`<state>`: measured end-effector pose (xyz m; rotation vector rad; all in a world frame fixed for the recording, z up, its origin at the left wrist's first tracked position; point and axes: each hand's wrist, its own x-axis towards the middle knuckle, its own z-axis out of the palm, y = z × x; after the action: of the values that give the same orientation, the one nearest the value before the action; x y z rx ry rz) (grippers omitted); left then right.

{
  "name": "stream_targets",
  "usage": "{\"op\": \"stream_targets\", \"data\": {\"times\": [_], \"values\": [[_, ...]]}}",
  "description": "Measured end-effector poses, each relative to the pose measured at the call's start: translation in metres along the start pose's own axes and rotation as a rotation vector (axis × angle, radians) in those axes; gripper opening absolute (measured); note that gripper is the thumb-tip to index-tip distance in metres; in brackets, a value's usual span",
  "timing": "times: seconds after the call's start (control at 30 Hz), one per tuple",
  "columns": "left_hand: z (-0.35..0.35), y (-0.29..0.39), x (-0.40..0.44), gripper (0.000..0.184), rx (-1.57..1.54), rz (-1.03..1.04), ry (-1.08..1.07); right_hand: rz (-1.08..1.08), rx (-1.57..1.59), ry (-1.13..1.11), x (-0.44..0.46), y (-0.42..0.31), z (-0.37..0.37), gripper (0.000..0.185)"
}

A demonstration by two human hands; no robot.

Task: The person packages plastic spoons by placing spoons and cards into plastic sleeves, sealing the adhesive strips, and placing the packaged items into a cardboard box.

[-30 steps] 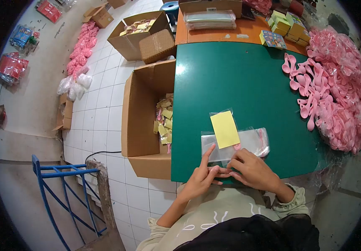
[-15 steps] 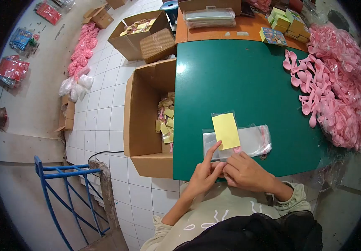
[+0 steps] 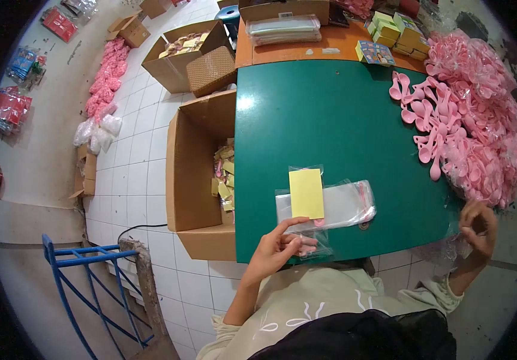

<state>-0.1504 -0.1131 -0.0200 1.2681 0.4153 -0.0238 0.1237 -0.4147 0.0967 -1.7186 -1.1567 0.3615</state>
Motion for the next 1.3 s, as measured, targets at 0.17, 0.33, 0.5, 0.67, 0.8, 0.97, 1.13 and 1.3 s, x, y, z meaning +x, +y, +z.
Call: {"op": "stream_targets", "data": {"times": [0.17,0.33,0.5,0.67,0.8,0.97,1.13,1.3], "values": [[0.002,-0.004,-0.005,0.041,-0.14,-0.069,0.014,0.075,-0.223,-0.279,0.03,-0.012,0.097,0.022],[0.005,0.001,-0.019,0.043,-0.176,-0.12,0.043,-0.172,-0.201,-0.473,0.045,-0.009,0.21,0.022],[0.002,-0.005,-0.026,0.046,-0.102,-0.104,0.063,-0.279,-0.22,-0.522,0.049,-0.01,0.234,0.019],[0.003,-0.009,-0.027,0.047,-0.111,-0.056,0.075,-0.295,-0.286,-0.531,0.049,-0.011,0.237,0.015],[0.005,-0.007,-0.022,0.048,-0.089,-0.067,0.106,-0.361,-0.354,-0.52,0.046,-0.011,0.238,0.014],[0.013,-0.01,-0.004,0.053,0.144,0.019,0.189,-0.392,-0.358,-0.508,0.044,-0.012,0.233,0.014],[0.015,-0.008,-0.006,0.05,0.055,0.033,0.236,-0.338,-0.369,-0.443,0.042,-0.009,0.22,0.015],[0.015,-0.001,-0.016,0.048,0.033,-0.038,0.222,-0.34,-0.413,-0.446,0.042,-0.009,0.226,0.02]]}}
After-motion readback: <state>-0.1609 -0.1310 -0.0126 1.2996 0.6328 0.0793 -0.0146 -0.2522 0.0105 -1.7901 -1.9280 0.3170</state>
